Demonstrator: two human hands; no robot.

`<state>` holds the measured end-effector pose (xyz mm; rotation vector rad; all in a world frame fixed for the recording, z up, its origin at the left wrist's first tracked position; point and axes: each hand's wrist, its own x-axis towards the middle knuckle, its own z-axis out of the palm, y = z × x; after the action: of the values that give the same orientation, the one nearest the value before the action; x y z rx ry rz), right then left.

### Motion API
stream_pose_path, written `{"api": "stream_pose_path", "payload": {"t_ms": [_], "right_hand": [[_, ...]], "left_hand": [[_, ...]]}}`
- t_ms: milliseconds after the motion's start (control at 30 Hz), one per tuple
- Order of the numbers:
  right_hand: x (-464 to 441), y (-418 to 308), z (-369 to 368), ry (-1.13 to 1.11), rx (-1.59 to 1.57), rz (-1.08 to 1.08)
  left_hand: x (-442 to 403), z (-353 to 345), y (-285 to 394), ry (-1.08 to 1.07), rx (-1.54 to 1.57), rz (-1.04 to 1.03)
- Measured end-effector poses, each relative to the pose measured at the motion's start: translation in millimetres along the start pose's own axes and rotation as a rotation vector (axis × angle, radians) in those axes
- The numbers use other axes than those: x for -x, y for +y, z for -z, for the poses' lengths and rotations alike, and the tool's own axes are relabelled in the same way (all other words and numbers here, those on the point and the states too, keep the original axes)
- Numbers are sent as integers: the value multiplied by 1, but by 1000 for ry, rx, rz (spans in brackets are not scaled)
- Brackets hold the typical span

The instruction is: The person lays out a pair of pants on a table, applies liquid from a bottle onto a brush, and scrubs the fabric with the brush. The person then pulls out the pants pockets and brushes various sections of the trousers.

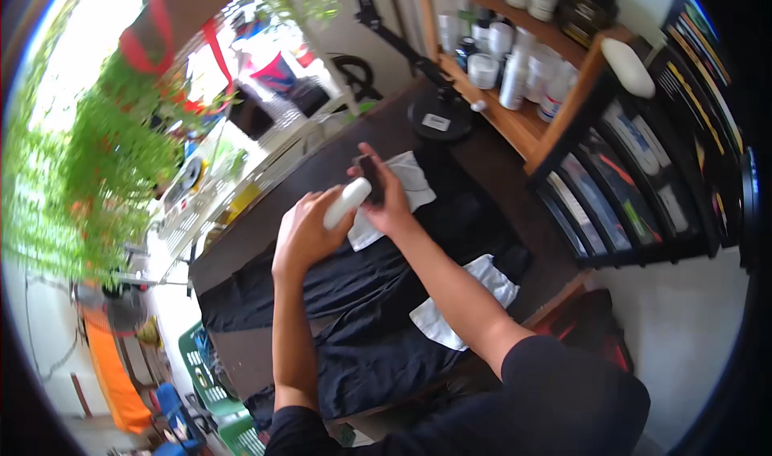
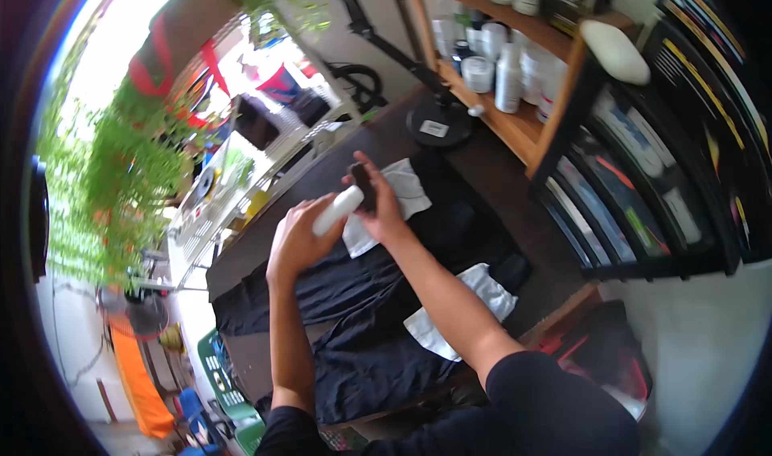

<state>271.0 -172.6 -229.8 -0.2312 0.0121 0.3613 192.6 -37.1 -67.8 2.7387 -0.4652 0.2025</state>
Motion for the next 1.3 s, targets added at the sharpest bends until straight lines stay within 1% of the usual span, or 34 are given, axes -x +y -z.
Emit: {"api": "stream_pose_path", "payload": {"t_ms": [67, 133, 167, 300, 367, 400, 467, 533, 567, 633, 800, 833, 967, 1100, 1133, 1200, 1233, 1300], "right_hand": [[-4, 5, -2, 24, 19, 46], [-1, 5, -8, -3, 168, 45], [1, 3, -4, 17, 167, 63], [1, 12, -1, -208, -123, 39], [-3, 15, -3, -221, -101, 35], [-5, 14, 0, -232, -79, 33], [-6, 8, 6, -245, -34, 38], [-3, 5, 6, -198, -16, 50], [-1, 5, 2, -164, -5, 44], [1, 5, -6, -102, 11, 24], [7, 2, -19, -52, 33, 40], [6, 3, -19, -50, 32, 38], [5, 3, -15, -73, 45, 41], [8, 0, -22, 6, 64, 67], [7, 2, -26, 22, 72, 63], [5, 3, -20, -60, 33, 48], [4, 4, -20, -72, 28, 23], [3, 5, -19, -32, 64, 53]], "left_hand": [[6, 11, 23, -40, 30, -52], [6, 20, 40, -242, 418, -44], [1, 12, 45, -262, 429, -58], [-20, -31, 73, 67, 649, -160], [-41, -61, 74, 94, 610, -258], [-51, -73, 79, 91, 620, -268], [-70, -95, 94, 183, 499, -227], [-87, -110, 107, 126, 647, -230], [-95, -118, 113, 121, 656, -235], [-108, -132, 122, 32, 821, -195], [-131, -184, 123, 71, 880, -139], [-131, -185, 124, 70, 880, -137], [-129, -189, 129, -77, 777, -57], [-124, -184, 133, -85, 750, -60], [-124, -180, 131, -74, 734, -55], [-122, -203, 119, 125, 648, -229], [-119, -197, 119, 140, 633, -210], [-110, -187, 119, 214, 624, -244]]}}
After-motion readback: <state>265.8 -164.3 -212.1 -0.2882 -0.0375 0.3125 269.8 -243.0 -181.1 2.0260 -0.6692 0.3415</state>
